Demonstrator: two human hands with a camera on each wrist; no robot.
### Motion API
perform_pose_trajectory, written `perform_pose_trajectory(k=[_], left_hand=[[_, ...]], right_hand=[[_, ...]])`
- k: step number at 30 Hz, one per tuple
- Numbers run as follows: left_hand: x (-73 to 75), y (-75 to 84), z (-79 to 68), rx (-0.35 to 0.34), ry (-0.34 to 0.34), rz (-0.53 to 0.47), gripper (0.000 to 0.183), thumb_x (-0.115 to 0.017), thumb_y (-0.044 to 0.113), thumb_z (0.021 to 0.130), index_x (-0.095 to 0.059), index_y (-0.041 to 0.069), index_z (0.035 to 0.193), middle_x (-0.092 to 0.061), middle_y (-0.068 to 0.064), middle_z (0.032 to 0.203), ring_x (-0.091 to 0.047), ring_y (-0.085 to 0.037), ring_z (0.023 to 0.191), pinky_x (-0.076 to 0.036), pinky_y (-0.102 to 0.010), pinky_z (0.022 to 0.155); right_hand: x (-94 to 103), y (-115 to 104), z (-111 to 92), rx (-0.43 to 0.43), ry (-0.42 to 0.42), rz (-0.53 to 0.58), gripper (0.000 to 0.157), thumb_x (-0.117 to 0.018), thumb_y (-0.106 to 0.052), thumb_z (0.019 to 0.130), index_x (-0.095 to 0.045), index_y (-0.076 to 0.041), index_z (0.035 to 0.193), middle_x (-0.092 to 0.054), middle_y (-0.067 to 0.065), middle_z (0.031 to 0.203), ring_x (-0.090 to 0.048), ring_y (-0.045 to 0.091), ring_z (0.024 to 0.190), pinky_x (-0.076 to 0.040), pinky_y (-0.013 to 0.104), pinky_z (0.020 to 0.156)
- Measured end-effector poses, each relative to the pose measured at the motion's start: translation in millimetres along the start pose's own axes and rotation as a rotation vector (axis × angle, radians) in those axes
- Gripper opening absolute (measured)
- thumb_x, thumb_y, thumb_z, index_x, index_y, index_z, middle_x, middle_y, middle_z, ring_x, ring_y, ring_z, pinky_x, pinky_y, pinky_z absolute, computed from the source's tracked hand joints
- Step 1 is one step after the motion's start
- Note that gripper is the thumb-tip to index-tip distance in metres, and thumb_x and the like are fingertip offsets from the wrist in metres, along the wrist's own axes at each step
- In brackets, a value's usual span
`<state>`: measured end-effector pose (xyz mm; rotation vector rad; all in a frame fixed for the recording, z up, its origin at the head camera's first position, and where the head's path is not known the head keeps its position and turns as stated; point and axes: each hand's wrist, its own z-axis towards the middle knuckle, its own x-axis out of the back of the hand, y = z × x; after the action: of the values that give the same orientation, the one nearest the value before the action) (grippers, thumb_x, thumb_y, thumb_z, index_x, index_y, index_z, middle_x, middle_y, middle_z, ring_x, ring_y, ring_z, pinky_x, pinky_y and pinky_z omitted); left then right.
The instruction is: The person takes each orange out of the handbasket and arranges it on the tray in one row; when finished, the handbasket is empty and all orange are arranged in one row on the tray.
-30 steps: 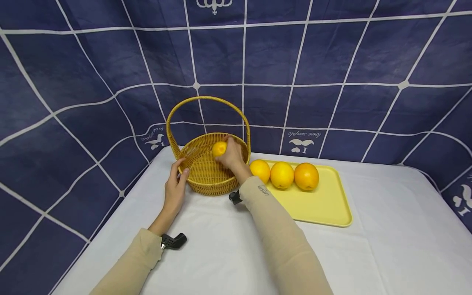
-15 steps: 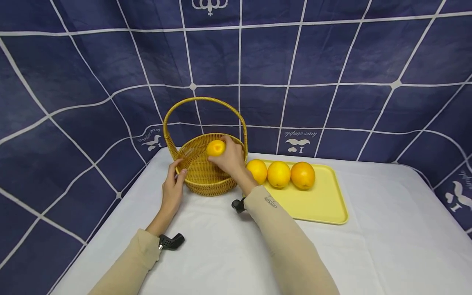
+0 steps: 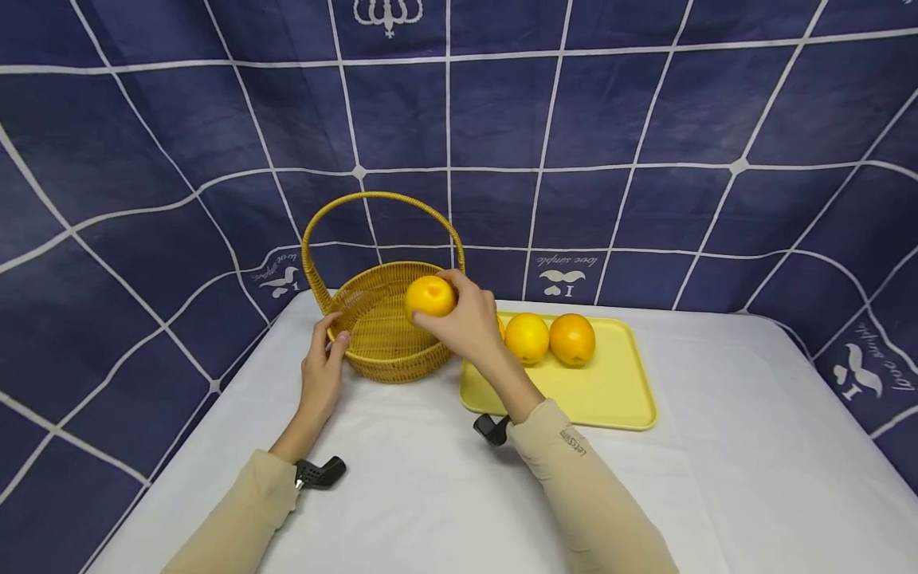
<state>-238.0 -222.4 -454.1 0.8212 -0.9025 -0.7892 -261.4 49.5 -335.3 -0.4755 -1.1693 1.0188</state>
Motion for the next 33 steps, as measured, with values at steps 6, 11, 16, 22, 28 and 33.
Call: perform_pose_trajectory(k=[6,11,16,22,28,33], left_hand=[[3.9,-0.5,1.5,0.001,-0.003,0.005,0.047,-0.048,0.041,0.112,-0.047,0.023,0.155,-0.046,0.001,0.164,-0.044,-0.029,0.152,-0.039,-0.054,0.123],[8.4,-1.5,2.3,0.001,0.003,0.022,0.046,-0.048,0.041,0.112,-0.046,0.025,0.155,-0.047,0.0,0.164,-0.045,-0.029,0.151,-0.04,-0.055,0.123],[8.7,-4.6,-0.9,0.014,-0.001,0.033,0.046,-0.047,0.042,0.113,-0.045,0.026,0.156,-0.045,-0.002,0.165,-0.043,-0.03,0.153,-0.038,-0.055,0.124],[5.2,-5.7,-3.9,0.031,-0.007,0.043,0.046,-0.046,0.042,0.113,-0.044,0.026,0.156,-0.043,0.001,0.167,-0.041,-0.027,0.154,-0.037,-0.053,0.125],[1.1,-1.9,-1.9,0.022,-0.016,0.034,0.046,-0.046,0.044,0.112,-0.045,0.027,0.156,-0.045,0.004,0.165,-0.041,-0.024,0.154,-0.037,-0.052,0.125],[0.5,2.3,-1.2,0.024,-0.024,0.037,0.047,-0.046,0.045,0.112,-0.044,0.028,0.156,-0.045,0.001,0.165,-0.042,-0.026,0.154,-0.036,-0.054,0.126]], right_hand=[[27.4,4.1,-17.5,-0.054,0.018,-0.008,0.064,-0.085,-0.04,0.083,-0.055,-0.018,0.135,-0.077,0.012,0.12,-0.069,0.029,0.119,-0.035,0.051,0.11],[50.2,14.7,-27.6,-0.065,0.032,0.002,0.059,-0.086,-0.037,0.085,-0.059,-0.018,0.133,-0.078,0.012,0.118,-0.073,0.03,0.116,-0.041,0.053,0.112],[74.8,32.3,-36.5,-0.106,0.06,-0.049,0.057,-0.082,-0.04,0.089,-0.06,-0.017,0.137,-0.078,0.014,0.118,-0.075,0.031,0.113,-0.045,0.051,0.11],[111.7,49.6,-49.3,-0.157,0.112,-0.126,0.058,-0.074,-0.048,0.095,-0.06,-0.011,0.138,-0.076,0.019,0.118,-0.075,0.035,0.104,-0.063,0.046,0.084],[142.9,59.7,-63.5,-0.229,0.17,-0.242,0.069,-0.07,-0.054,0.096,-0.056,-0.004,0.142,-0.074,0.027,0.118,-0.071,0.04,0.103,-0.056,0.04,0.08],[159.2,70.9,-65.2,-0.254,0.199,-0.271,0.074,-0.069,-0.057,0.096,-0.054,-0.003,0.144,-0.072,0.028,0.121,-0.069,0.04,0.103,-0.054,0.038,0.079]])
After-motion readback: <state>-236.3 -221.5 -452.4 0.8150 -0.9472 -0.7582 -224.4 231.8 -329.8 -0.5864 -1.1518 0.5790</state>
